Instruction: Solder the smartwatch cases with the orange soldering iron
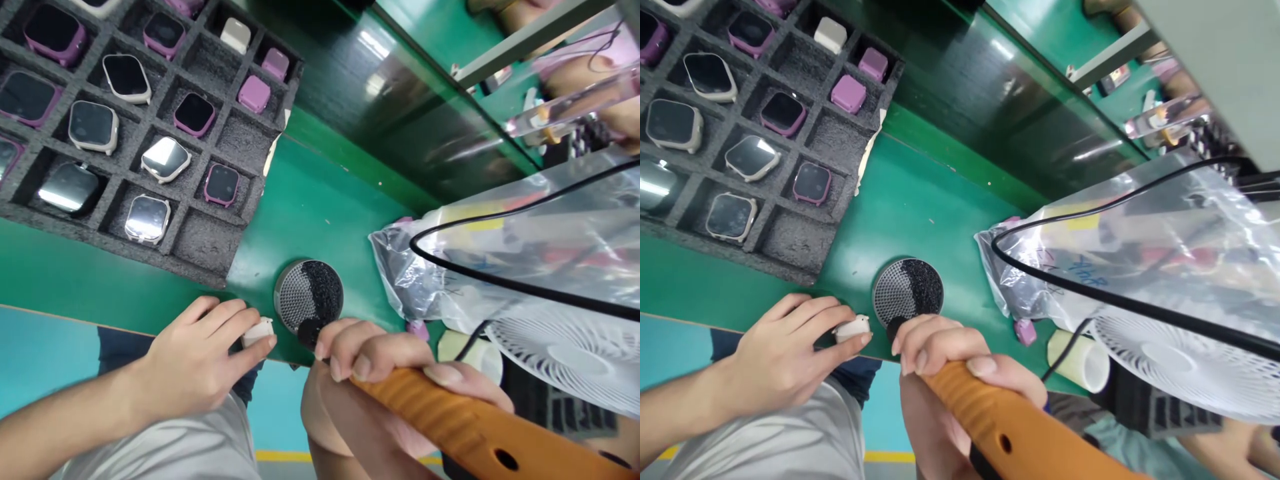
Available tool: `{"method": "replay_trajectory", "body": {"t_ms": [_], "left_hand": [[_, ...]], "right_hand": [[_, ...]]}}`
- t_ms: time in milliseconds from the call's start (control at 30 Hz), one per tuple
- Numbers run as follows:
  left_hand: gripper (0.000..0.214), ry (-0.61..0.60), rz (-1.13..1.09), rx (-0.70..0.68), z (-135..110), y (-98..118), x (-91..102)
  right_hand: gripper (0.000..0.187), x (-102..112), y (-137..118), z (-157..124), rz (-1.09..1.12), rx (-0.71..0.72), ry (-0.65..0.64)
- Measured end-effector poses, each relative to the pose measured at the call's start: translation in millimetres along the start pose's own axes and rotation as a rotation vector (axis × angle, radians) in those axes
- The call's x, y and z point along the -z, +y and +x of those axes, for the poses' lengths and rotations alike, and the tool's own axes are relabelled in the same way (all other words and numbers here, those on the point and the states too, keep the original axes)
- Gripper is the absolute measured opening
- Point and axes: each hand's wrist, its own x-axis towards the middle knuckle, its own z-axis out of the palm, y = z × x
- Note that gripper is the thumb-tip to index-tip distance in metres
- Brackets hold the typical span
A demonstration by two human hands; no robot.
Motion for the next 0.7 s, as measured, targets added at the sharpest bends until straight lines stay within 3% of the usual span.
{"method": "replay_trajectory", "body": {"t_ms": [133, 267, 433, 533, 700], "left_hand": [[0.038, 0.006, -0.005, 0.007, -0.9, 0.7, -0.8], [0.038, 0.015, 0.001, 0.004, 0.0, 0.4, -0.9], [0.037, 0.014, 0.001, 0.002, 1.4, -0.7, 0.1], [0.036, 0.017, -0.001, 0.004, 1.4, -0.4, -0.5], [0.029, 0.053, 0.065, 0.033, 2.3, 1.4, -2.6]], "right_hand": [[0.052, -1.4, -1.3, 4.4, -0.008, -0.003, -0.017], [0.034, -2.4, -3.2, 3.8, -0.018, -0.009, -0.019], [0.054, -1.0, -1.1, -0.4, -0.01, -0.02, -0.043], [0.053, 2.9, -1.8, -0.6, -0.057, -0.006, -0.048], [0.049, 26.2, -14.7, 1.8, -0.215, -0.21, -0.301]]}}
